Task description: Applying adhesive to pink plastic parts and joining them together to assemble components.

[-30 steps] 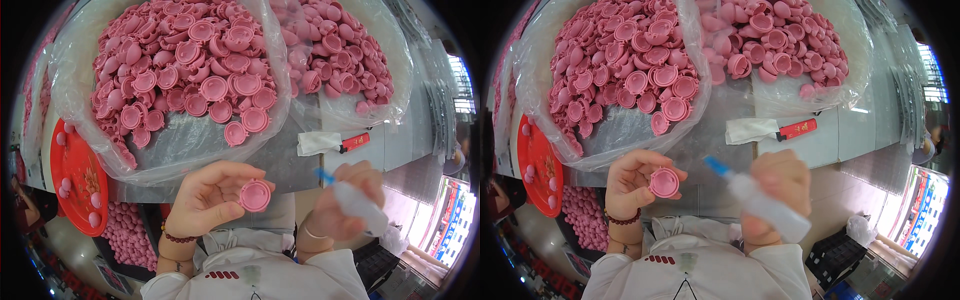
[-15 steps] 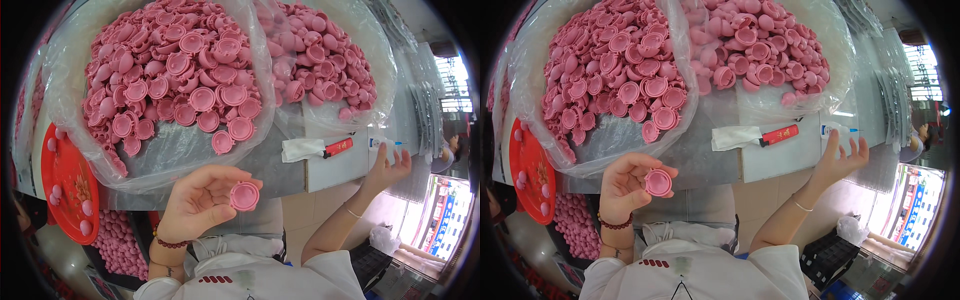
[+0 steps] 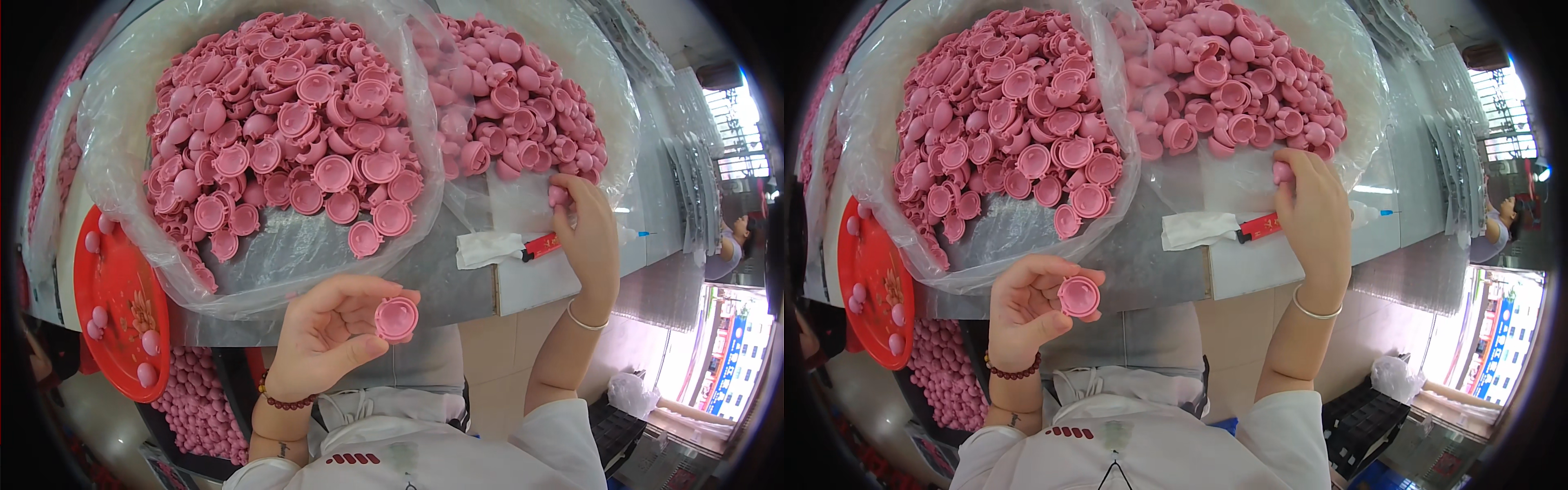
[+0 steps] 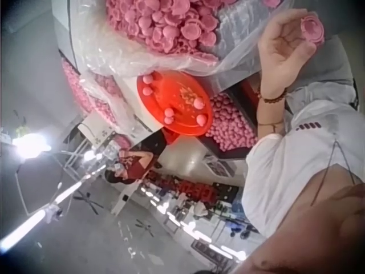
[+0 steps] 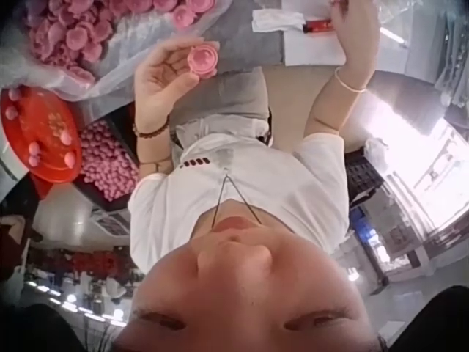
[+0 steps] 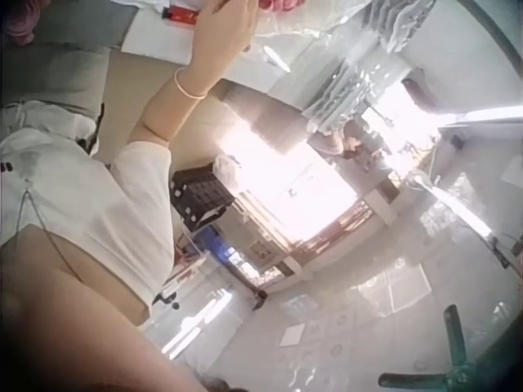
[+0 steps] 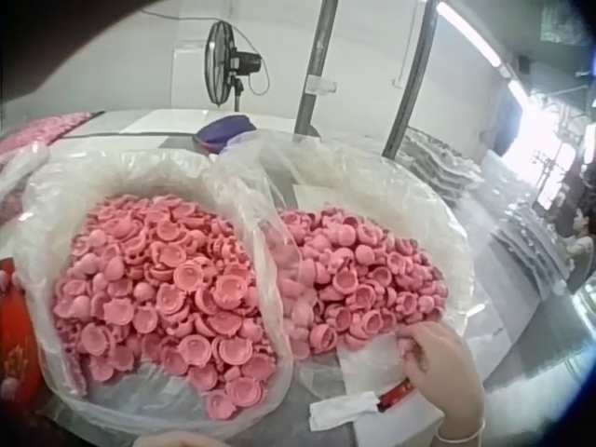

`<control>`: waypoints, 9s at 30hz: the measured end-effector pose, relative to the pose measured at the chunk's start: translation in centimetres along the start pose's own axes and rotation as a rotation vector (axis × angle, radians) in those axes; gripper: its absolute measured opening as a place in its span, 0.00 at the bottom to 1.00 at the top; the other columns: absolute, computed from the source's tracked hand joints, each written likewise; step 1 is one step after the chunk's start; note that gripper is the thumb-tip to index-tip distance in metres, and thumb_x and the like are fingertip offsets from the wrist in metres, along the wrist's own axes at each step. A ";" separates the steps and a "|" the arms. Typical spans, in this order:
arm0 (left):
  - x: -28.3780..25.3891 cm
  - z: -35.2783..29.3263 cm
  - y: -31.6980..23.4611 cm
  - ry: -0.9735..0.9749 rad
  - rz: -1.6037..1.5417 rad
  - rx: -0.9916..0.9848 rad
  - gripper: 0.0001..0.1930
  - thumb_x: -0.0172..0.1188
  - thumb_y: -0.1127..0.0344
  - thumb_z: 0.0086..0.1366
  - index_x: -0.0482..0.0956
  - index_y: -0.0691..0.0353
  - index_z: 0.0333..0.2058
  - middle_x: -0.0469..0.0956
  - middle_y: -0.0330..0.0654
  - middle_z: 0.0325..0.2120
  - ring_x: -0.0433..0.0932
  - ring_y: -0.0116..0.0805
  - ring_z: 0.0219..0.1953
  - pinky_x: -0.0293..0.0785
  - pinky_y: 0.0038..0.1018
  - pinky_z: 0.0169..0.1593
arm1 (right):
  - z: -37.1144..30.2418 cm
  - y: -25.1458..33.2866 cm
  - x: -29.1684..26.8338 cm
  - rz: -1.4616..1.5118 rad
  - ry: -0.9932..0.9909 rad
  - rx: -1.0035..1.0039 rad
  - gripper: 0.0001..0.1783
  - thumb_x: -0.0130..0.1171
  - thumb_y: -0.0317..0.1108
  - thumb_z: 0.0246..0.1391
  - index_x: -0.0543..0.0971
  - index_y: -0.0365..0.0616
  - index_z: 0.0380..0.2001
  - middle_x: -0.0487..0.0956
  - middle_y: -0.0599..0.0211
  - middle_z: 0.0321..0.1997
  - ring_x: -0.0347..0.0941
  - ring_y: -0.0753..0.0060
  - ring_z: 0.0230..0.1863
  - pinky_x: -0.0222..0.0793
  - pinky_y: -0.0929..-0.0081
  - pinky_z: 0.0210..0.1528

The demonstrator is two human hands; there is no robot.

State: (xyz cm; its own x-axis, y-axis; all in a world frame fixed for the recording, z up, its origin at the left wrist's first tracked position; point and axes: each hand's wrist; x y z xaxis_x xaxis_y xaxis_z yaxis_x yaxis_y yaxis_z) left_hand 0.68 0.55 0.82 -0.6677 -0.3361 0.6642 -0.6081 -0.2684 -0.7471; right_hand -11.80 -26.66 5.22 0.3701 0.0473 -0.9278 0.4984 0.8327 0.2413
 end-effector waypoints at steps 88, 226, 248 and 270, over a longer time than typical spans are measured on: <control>-2.0 0.2 0.6 0.190 0.221 -0.001 0.30 0.59 0.43 0.50 0.73 0.72 0.32 0.74 0.42 0.28 0.71 0.30 0.32 0.65 0.23 0.37 | -6.3 12.1 4.4 0.893 0.005 -0.620 0.22 0.68 0.43 0.31 0.77 0.44 0.31 0.76 0.69 0.34 0.71 0.68 0.36 0.64 0.64 0.47; -0.4 0.3 -0.3 0.038 0.026 -0.057 0.23 0.60 0.80 0.49 0.64 0.66 0.45 0.70 0.54 0.45 0.71 0.34 0.46 0.69 0.28 0.47 | -6.7 10.3 3.0 1.210 -0.393 -0.409 0.28 0.59 0.56 0.41 0.76 0.37 0.27 0.74 0.63 0.25 0.62 0.74 0.17 0.54 0.78 0.16; -0.3 0.2 -0.1 -0.007 0.102 -0.035 0.20 0.59 0.82 0.49 0.69 0.72 0.44 0.71 0.52 0.44 0.73 0.34 0.44 0.72 0.26 0.45 | -7.0 10.9 2.4 0.950 -0.197 -0.423 0.27 0.67 0.45 0.30 0.78 0.39 0.35 0.69 0.73 0.21 0.63 0.73 0.18 0.58 0.76 0.18; 0.4 0.3 -0.2 -0.135 0.130 -0.051 0.24 0.68 0.77 0.40 0.70 0.73 0.38 0.73 0.60 0.37 0.75 0.41 0.41 0.73 0.30 0.44 | -7.2 10.8 2.4 0.952 -0.308 -0.274 0.21 0.64 0.44 0.38 0.77 0.37 0.30 0.74 0.66 0.26 0.63 0.72 0.18 0.58 0.76 0.17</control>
State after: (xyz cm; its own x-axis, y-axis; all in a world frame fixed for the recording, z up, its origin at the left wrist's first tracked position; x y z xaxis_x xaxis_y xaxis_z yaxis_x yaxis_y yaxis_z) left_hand 0.73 0.18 1.23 -0.6806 -0.4837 0.5502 -0.5436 -0.1700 -0.8219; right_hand -11.21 -13.58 3.59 0.7207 0.6406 -0.2648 -0.2864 0.6231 0.7279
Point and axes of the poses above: each hand's wrist, its own z-axis towards the middle knuckle, its own x-axis out of the palm, y = z × x
